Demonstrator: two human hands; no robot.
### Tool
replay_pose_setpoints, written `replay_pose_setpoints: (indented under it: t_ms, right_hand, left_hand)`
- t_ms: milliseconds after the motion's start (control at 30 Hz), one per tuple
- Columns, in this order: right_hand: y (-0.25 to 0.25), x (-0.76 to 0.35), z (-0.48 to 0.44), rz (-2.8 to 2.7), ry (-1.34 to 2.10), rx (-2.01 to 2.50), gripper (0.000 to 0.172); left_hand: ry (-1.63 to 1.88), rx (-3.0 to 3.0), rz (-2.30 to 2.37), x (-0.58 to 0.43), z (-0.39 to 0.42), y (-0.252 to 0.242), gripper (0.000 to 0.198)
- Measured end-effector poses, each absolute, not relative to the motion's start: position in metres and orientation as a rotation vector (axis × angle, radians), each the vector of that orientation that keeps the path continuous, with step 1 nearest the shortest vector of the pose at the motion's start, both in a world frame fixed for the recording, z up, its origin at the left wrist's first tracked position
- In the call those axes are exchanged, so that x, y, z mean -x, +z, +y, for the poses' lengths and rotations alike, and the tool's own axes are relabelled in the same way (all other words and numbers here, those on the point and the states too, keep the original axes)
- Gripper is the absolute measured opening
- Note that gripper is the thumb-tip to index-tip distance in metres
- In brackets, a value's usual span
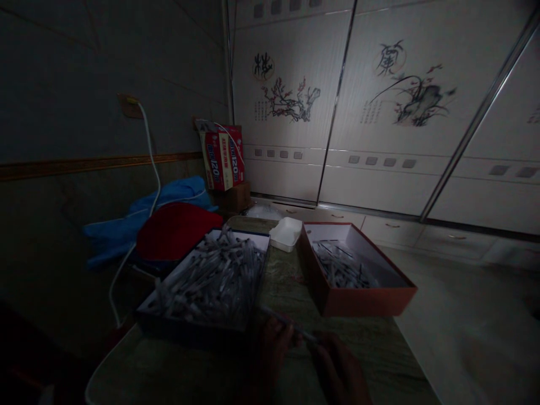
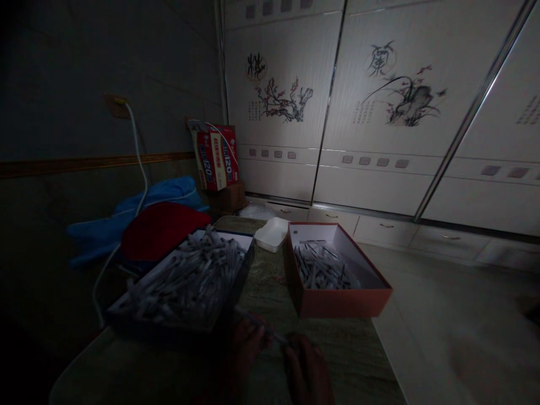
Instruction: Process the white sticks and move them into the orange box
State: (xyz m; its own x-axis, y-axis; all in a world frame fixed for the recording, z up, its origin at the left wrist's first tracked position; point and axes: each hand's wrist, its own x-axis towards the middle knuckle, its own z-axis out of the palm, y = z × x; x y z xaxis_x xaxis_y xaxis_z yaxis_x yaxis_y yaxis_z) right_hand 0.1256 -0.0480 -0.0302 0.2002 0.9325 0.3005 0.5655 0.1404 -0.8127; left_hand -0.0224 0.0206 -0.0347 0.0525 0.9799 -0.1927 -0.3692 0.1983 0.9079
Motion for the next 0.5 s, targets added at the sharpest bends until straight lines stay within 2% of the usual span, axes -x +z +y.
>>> replay_pose_setpoints:
  t_ms: [133, 233, 367, 500]
  right_hand:
    - [-0.033, -0.128, -0.048, -1.497, 0.469, 1.533, 0.039]
    - [-0.035, -0.125, -0.048, -1.457, 0.358, 1.499, 0.043]
    - [-0.039, -0.123, -0.045, -1.460, 0.460, 1.519, 0.043]
    - [-0.045, -0.126, -0.047, -1.433, 0.353, 1.537, 0.048]
  left_hand:
    - [1.245, -0.752, 0.883, 0.022, 0.022, -0.038, 0.030]
    - [1.255, -0.708, 0.876, 0.021, 0.023, -0.040, 0.032]
    - [1.255, -0.676, 0.908, 0.021, 0.023, -0.036, 0.035]
    - [1.240, -0.665, 0.928, 0.021, 0.021, -0.028, 0.036]
